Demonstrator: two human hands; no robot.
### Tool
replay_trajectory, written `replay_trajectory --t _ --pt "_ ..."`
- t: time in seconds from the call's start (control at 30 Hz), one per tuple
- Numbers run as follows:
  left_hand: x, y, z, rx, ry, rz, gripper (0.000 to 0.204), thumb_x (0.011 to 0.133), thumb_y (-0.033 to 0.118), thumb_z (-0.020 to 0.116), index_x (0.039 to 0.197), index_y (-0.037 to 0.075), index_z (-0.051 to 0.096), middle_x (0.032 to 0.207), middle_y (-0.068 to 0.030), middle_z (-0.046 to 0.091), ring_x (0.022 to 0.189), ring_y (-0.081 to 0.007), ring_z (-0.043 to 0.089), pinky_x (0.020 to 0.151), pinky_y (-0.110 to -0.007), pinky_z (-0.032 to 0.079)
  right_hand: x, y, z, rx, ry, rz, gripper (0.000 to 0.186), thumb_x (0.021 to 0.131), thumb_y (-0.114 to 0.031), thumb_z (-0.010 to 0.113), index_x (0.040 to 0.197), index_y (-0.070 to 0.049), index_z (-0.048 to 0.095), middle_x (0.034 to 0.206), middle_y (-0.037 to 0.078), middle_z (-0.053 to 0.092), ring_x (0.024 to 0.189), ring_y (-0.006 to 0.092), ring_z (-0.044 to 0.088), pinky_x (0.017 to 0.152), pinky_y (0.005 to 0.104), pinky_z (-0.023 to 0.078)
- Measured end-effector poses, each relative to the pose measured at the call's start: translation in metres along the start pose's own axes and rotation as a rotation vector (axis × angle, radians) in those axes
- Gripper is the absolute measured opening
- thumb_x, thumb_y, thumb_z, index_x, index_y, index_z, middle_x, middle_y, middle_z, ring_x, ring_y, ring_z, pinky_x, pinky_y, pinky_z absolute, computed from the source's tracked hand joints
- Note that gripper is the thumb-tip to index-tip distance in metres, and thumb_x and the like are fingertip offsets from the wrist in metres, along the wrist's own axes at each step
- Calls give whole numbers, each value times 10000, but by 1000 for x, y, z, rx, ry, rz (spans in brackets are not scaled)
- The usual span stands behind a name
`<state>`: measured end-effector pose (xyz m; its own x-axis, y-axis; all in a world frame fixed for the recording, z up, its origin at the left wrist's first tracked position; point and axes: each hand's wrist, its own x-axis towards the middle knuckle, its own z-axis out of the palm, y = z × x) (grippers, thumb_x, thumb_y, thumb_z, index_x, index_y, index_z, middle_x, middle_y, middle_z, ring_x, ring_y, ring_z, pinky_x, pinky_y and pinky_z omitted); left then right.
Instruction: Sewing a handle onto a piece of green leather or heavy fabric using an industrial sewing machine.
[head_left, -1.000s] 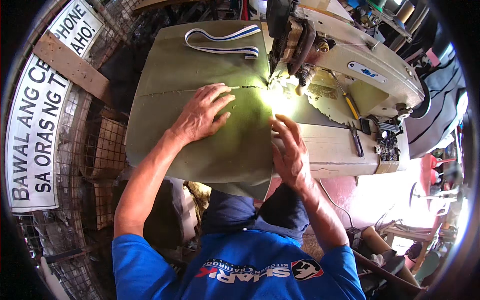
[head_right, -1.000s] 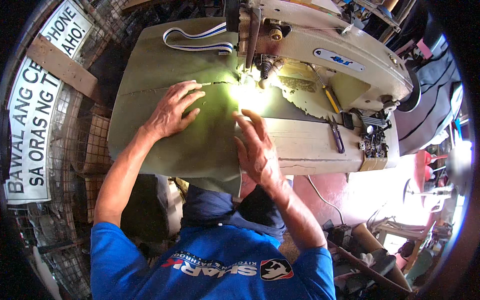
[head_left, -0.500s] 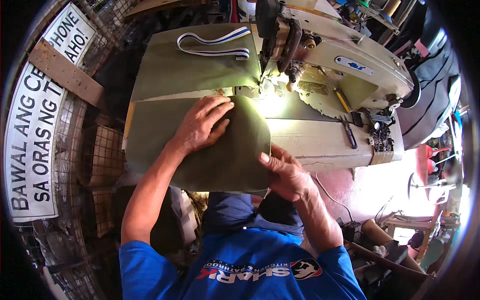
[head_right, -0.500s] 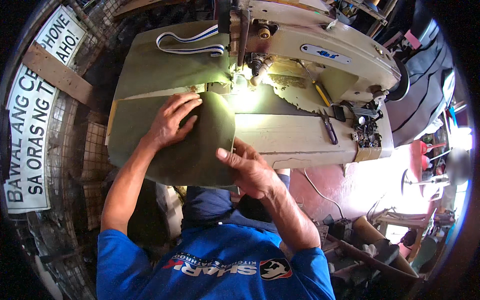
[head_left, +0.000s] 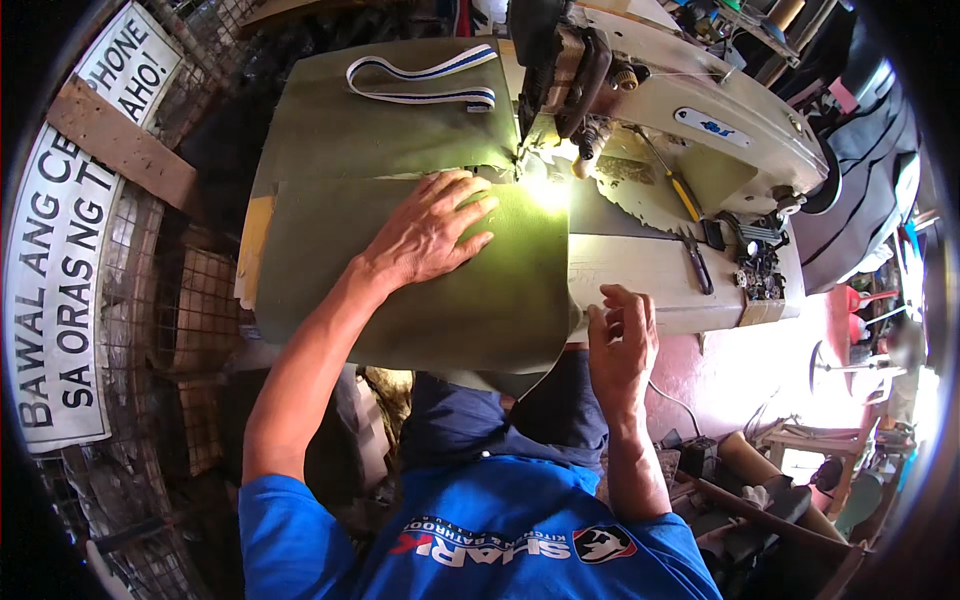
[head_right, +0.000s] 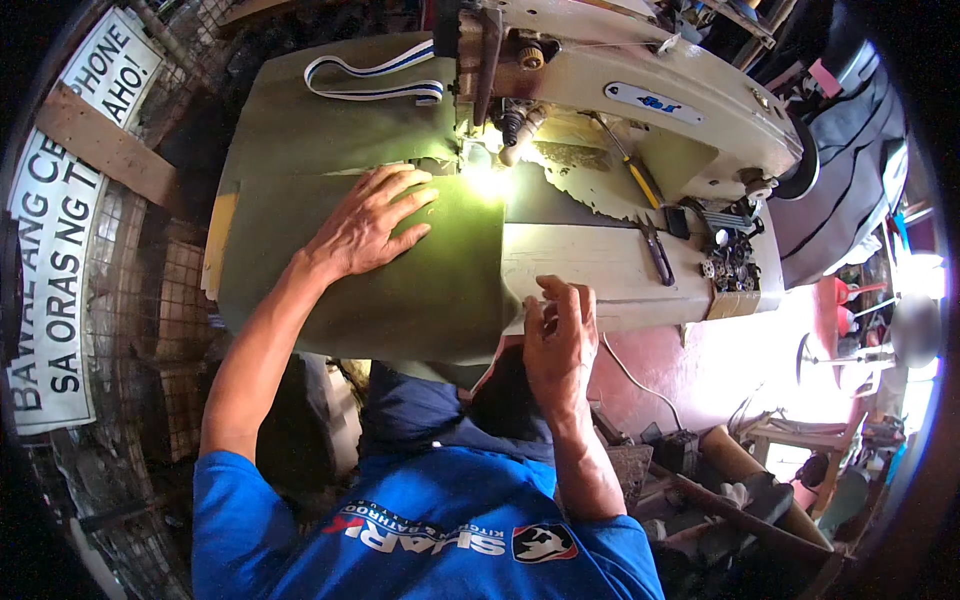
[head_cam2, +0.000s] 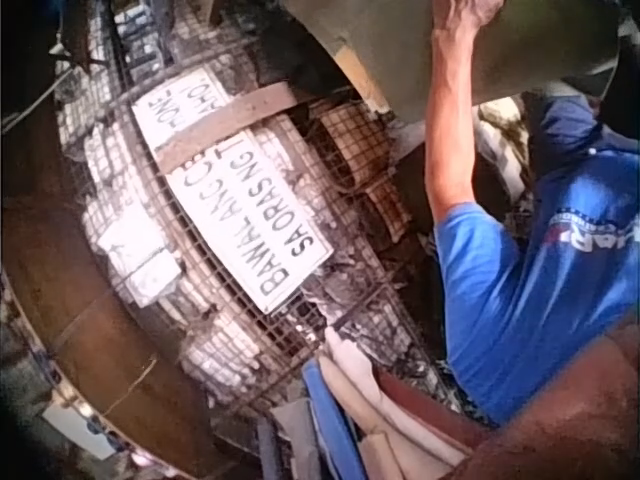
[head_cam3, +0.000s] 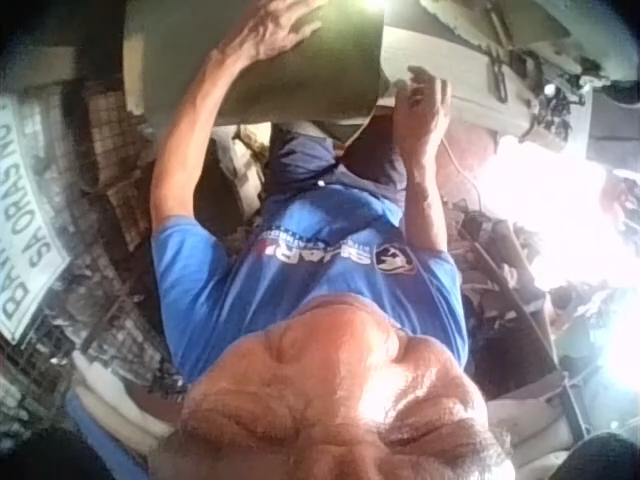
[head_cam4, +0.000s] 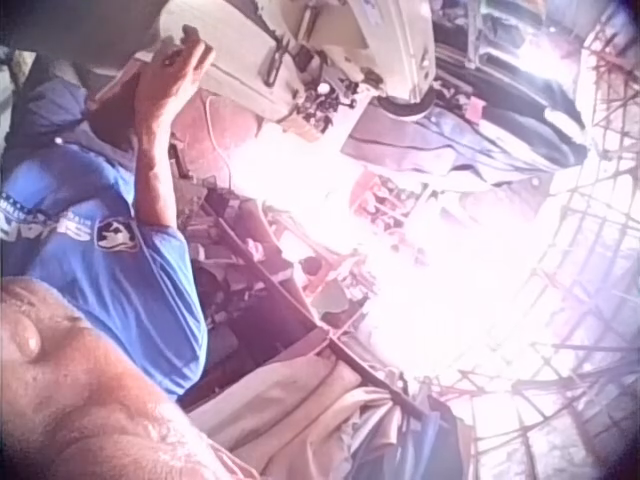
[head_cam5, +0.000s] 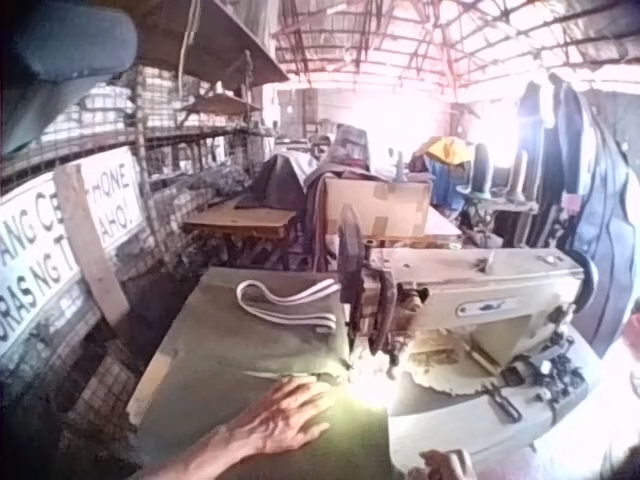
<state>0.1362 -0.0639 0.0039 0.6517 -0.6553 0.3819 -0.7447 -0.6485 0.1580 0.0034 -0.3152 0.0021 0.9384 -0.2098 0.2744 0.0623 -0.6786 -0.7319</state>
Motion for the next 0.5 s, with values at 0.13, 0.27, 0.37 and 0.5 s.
replay_trajectory --t 0.13,0.27,0.37,0.5 --pt "0 -2 7 -11 16 14 387 883 225 657 1229 67 589 1298 -151 537 1252 -336 477 1084 -445 383 14 -7 -3 18 64 -205 246 870 -55 664 1109 -48 608 992 131 594 815 244 621 672 337 513" --pt "-2 1 4 -2 23 -12 389 883 221 656 1232 59 594 1296 -156 545 1249 -336 485 1089 -443 381 29 -15 2 5 -64 -173 329 884 -170 691 1168 -44 581 963 152 605 841 297 626 723 399 512" --pt "-2 1 7 28 79 1 380 885 264 641 1189 37 611 1228 -162 567 1206 -330 507 1071 -447 378 32 -23 13 -49 -172 -83 392 887 -223 691 1202 -36 553 915 161 610 833 317 629 731 420 509" --pt "-5 1 6 -13 119 -61 382 886 222 647 1216 35 601 1271 -157 558 1208 -330 516 1065 -445 399 29 -26 26 -33 -162 -98 427 888 -215 683 1240 -26 531 924 186 630 826 347 628 730 439 506"
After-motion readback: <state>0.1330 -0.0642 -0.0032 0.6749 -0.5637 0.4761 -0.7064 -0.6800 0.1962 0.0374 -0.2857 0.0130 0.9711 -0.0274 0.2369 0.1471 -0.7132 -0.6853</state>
